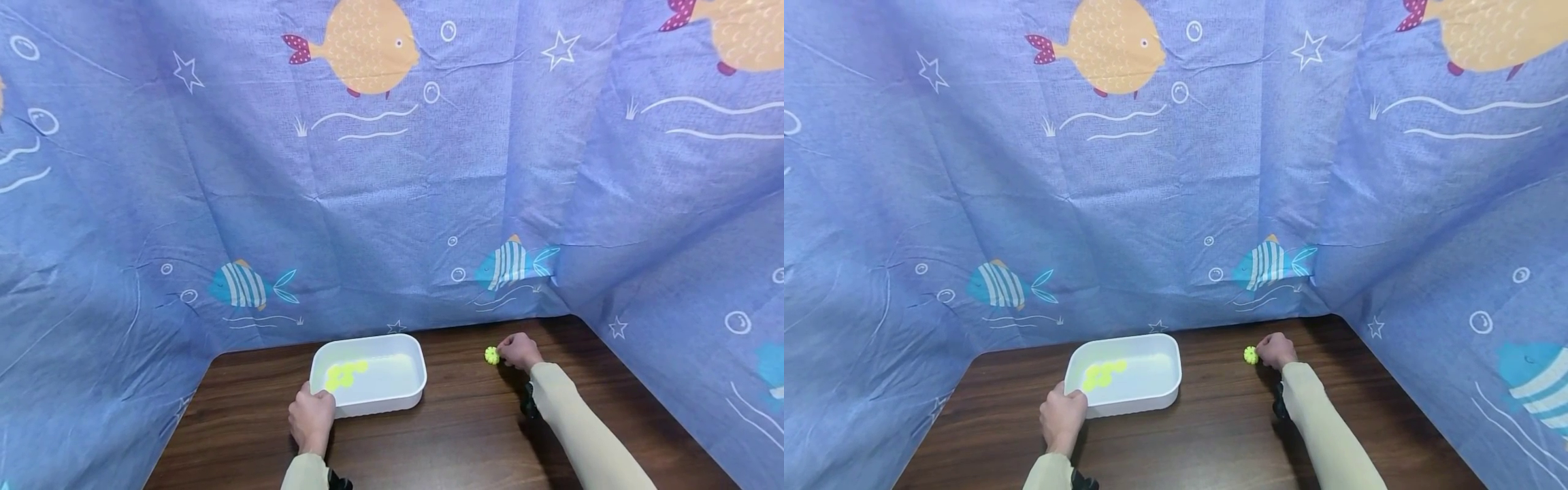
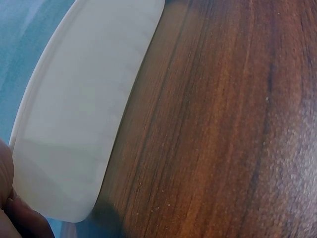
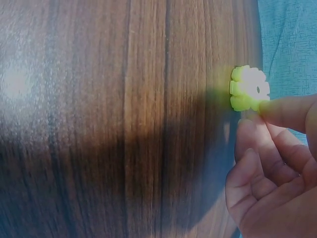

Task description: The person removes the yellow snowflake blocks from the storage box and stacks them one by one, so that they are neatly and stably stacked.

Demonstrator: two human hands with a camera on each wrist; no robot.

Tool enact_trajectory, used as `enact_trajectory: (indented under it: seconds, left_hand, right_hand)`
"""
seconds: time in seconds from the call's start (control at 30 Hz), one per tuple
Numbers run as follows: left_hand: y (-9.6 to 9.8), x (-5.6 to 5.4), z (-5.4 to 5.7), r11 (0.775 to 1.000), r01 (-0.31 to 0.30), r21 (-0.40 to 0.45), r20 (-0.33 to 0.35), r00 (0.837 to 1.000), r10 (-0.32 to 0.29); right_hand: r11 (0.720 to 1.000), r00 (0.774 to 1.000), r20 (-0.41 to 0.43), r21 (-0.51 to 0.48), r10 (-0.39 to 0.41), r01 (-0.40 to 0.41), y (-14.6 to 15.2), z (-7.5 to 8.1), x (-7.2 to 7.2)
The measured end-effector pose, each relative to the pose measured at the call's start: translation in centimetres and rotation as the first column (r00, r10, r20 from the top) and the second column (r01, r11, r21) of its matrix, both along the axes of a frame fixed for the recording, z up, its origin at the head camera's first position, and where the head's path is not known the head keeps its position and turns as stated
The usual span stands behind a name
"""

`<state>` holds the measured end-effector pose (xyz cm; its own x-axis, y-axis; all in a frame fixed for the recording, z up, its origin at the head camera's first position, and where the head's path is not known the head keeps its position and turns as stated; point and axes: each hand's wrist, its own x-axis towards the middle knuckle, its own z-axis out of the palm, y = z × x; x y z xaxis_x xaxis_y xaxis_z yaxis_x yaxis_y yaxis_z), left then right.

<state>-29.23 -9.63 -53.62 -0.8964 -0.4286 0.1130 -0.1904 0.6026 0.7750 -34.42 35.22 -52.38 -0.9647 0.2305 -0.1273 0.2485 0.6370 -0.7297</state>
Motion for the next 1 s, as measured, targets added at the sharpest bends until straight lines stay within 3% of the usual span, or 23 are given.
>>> enact_trajectory:
  seconds: [0.5,1.0]
  left_hand:
    - [0.08,-0.05,0.05,1.0,-0.005,0.003,-0.002,1.0,0.005]
    - [0.12,-0.03,0.16,1.0,-0.005,0.003,0.009,1.0,0.005]
  right_hand:
    - [0.998,1.0,-0.009,0.061,0.013,-0.013,-0.18,0.19,0.26]
    - [0.991,0.999,-0.018,0.123,0.045,-0.042,-0.47,-0.56,0.25]
